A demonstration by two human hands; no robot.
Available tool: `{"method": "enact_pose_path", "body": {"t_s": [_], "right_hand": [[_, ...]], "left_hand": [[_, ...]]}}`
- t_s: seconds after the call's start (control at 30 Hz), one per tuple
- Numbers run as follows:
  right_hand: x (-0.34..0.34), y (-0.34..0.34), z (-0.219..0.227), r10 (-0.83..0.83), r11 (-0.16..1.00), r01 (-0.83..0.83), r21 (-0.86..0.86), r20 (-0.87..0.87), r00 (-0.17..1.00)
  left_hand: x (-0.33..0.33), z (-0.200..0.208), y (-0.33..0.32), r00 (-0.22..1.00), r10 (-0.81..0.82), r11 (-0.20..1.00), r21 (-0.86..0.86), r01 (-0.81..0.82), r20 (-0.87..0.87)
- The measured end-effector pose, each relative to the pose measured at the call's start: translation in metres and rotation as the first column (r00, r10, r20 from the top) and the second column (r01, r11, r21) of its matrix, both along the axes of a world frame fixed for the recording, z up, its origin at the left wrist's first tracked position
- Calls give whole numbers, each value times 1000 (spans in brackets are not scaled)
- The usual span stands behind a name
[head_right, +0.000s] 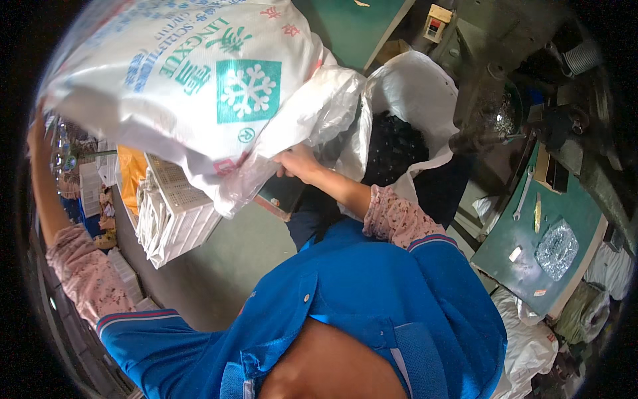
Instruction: The person picks black plastic components from a white sack and uses a handheld tool to press small metal pins into them. The person then places the assembled parts into a second white sack. The process is repeated continuously.
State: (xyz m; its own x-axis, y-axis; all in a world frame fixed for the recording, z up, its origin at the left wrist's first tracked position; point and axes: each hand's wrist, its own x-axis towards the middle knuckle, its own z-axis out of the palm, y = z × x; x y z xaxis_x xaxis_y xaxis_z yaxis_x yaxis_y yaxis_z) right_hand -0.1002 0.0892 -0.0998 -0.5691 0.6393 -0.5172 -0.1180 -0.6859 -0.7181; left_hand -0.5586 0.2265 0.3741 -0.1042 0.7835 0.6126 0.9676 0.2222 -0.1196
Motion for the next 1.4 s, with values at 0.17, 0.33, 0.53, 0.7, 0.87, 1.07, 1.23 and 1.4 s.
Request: {"method": "enact_pose_path", "body": {"t_s": [0.17, 0.33, 0.53, 0.7, 0.87, 1.07, 1.23, 1.4], "right_hand": [[20, 19, 20, -207, 977, 211, 22, -105, 973], [27, -2, 29, -113, 992, 101, -78, -176, 978], [34, -9, 31, -207, 969, 201, -145, -29, 978], [20, 12, 2, -302, 953, 293, 78, 182, 936], [49, 1, -4, -324, 942, 272, 194, 330, 886], [65, 1, 7, -272, 962, 266, 58, 226, 935], [55, -9, 8, -187, 981, 193, -13, 205, 961], [82, -16, 38, -150, 989, 151, 5, 127, 981]], "left_hand": [[220, -166, -28, 725, -526, 748, -164, 643, 445], [323, -302, -136, 771, -530, 460, -644, 612, 354], [289, -339, -119, 830, -479, 668, -496, 555, 285], [288, -235, -86, 811, -193, 825, -357, 439, 552], [263, -190, -94, 297, -237, 886, 81, 456, 925], [211, -206, -59, 277, -143, 953, 56, 299, 950], [206, -266, -65, 670, -130, 939, -126, 320, 731], [277, -259, -109, 746, -656, 754, 108, 648, 114]]}}
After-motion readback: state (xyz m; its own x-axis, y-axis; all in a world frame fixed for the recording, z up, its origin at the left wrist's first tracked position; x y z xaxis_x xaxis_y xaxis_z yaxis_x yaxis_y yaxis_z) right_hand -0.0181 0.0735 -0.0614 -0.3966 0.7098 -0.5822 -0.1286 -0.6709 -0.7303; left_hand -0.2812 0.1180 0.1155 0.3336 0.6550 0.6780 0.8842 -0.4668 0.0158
